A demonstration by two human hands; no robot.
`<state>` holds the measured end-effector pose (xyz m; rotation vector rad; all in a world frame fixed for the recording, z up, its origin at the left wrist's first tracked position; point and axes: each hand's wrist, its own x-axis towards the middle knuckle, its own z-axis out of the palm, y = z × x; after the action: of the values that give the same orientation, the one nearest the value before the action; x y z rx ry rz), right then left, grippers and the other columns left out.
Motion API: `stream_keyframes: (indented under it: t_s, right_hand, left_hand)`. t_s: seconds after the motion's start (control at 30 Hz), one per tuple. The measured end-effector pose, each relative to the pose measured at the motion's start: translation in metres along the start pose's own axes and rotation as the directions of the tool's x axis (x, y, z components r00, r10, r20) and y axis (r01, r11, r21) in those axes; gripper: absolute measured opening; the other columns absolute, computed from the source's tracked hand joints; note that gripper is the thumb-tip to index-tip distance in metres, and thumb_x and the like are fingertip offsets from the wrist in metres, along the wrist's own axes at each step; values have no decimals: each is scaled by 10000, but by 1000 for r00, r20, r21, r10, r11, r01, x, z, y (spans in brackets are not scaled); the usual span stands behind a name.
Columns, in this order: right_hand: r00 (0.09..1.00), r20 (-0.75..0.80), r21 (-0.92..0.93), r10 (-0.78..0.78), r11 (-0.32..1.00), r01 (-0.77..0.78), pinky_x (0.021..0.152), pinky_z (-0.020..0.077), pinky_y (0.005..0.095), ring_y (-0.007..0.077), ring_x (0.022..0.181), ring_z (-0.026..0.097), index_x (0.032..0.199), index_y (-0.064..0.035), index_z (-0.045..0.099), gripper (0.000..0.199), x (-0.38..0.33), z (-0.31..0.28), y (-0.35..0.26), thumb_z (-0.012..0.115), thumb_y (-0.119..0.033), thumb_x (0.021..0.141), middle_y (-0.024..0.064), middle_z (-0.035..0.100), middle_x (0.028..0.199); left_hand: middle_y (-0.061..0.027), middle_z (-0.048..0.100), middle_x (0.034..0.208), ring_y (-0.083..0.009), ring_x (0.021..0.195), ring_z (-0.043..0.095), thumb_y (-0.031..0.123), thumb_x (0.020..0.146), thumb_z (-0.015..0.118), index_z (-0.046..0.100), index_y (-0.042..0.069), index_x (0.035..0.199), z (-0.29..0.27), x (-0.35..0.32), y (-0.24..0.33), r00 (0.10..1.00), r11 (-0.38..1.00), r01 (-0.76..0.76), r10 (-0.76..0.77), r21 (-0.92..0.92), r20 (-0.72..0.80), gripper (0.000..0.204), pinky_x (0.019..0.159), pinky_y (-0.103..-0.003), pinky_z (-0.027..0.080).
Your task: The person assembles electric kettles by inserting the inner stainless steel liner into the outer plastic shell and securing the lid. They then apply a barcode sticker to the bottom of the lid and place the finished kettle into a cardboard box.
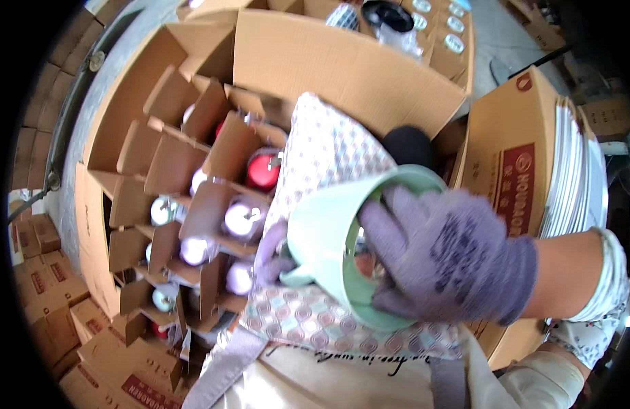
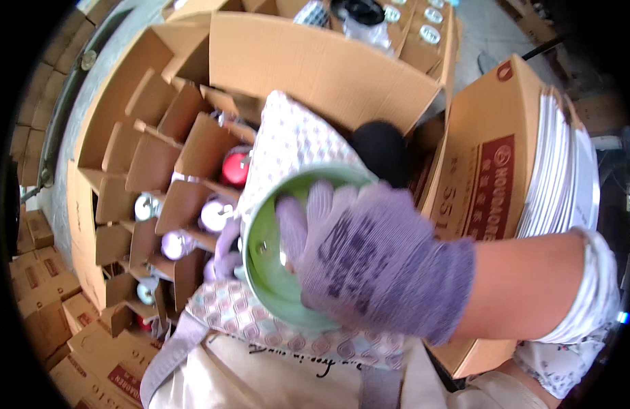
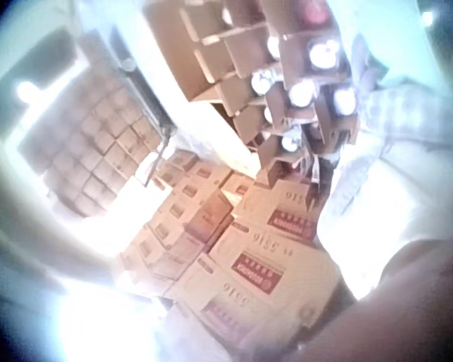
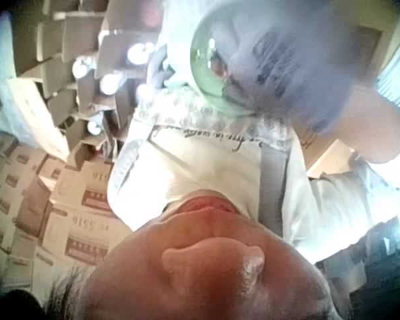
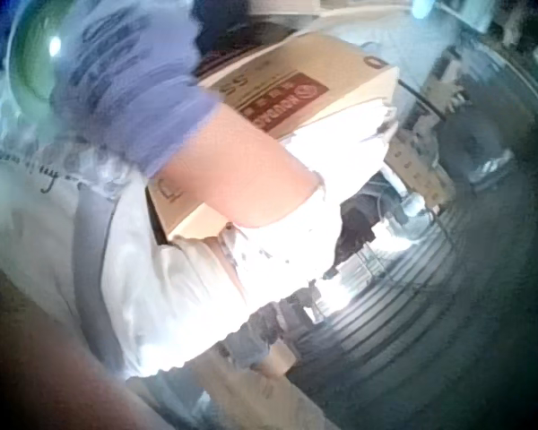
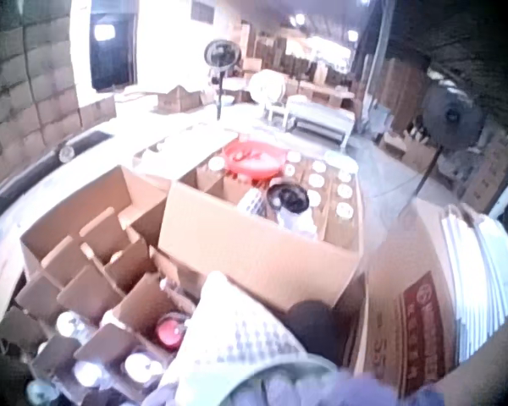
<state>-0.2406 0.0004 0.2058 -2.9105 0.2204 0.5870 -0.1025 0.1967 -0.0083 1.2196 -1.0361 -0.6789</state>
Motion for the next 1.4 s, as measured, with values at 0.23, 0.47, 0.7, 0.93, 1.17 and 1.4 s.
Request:
stream_keyframes:
  t_s: [0.23,0.47,0.7,0.93,1.17,1.4]
  right_hand:
    - [948,310,62,71,994,-95,569,541,385,266,750,678,1064,51,578,744,11,-27,21,663,-615,745,187,644,865]
    - [908,-278,560,314,821,-113,691,542,348,265,699,687,876,-62,746,386,41,-60,165,642,-433,857,123,704,773]
    - [322,-176,334,930,364,-870,977,478,386,304,1178,607,1188,-93,681,562,188,16,422,606,-457,767,161,642,1244]
    - [107,-190,568,976,198,-798,943,486,388,315,1099,650,1130,-95,708,550,210,9,426,617,-447,718,161,691,1143]
    - [162,-693,651,703,706,-281,989,441,447,420,1133,585,1128,-15,663,433,153,-24,372,510,-228,784,291,630,1148]
    - [38,-380,873,924,372,-314,886,490,419,333,1051,643,1043,-57,707,391,162,36,466,523,-339,844,212,685,1077]
  left_hand:
    - [-182,572,1313,-348,1156,577,237,591,895,691,52,815,6,27,-2,1000,1000,-17,17,1,-25,355,979,-456,450]
    - [-231,595,1265,-346,1147,594,88,535,910,647,26,676,-21,45,-29,998,997,-26,30,74,-53,305,948,-423,467]
    - [-139,634,1187,-262,1092,616,183,706,837,715,1,1021,-22,112,-23,953,996,72,-53,53,-299,383,923,-343,474]
    - [-265,534,1340,-321,1250,525,475,633,886,579,21,724,-23,139,-16,930,984,171,-147,43,-336,556,1046,-412,397]
    - [-197,573,1330,-237,1175,575,271,743,828,670,-15,895,-8,137,-20,899,935,265,-327,-235,-290,360,985,-353,436]
    - [-133,569,1337,-209,1193,556,358,774,815,612,-45,1220,11,131,-14,942,971,172,-211,-164,-263,634,1023,-342,421]
